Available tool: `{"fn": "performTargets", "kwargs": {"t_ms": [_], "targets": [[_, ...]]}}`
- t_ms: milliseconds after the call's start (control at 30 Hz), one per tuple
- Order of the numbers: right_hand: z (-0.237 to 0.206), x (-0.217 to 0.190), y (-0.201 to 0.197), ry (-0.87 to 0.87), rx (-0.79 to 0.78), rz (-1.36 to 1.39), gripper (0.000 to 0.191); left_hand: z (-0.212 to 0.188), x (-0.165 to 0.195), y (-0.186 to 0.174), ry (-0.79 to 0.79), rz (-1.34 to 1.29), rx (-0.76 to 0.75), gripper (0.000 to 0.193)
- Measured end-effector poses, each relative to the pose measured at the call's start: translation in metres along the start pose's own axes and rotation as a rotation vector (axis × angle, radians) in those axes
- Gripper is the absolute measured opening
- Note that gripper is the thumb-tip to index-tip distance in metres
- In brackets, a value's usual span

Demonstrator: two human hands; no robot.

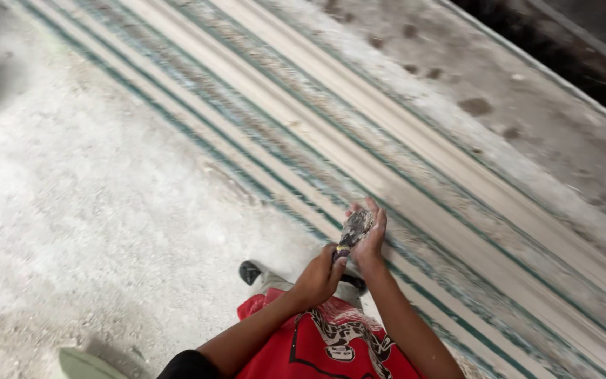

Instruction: The person scrapes dried plaster residue from long cornice mold strips with a knife, brushing the grooves clean with a green brush, then lifts and stacks the cleaned mold pieces on the work table.

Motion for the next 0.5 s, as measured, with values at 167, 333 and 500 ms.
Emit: {"fn": "performTargets", "kwargs": {"t_ms": [167, 333, 500], "targets": [[-0.016, 0.065, 0.166, 0.07, -0.1, -0.014, 0.08, -0.032, -0.018, -0.144, -0.047, 0.267, 0.229, 0.037], [-0.037, 0.139, 0.308, 0.122, -0.224, -0.074, 0.084, -0.08, -0.028, -0.264, -0.045, 0.149, 0.598, 0.031], [-0.063, 0.209, 0.427, 0.082, -0.434, -0.288, 0.087, -0.099, -0.02, -0.349, -0.019, 0.315, 0.698, 0.031]]}}
Point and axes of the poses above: each hand's wrist, its own z-axis towards the middle knuckle, its own y-axis out of the palm, x = y × z, the point moved 4 cm from there along z, towards the middle knuckle, and after that the axes turned 9 degrees about -z, right-handed, at the moved point
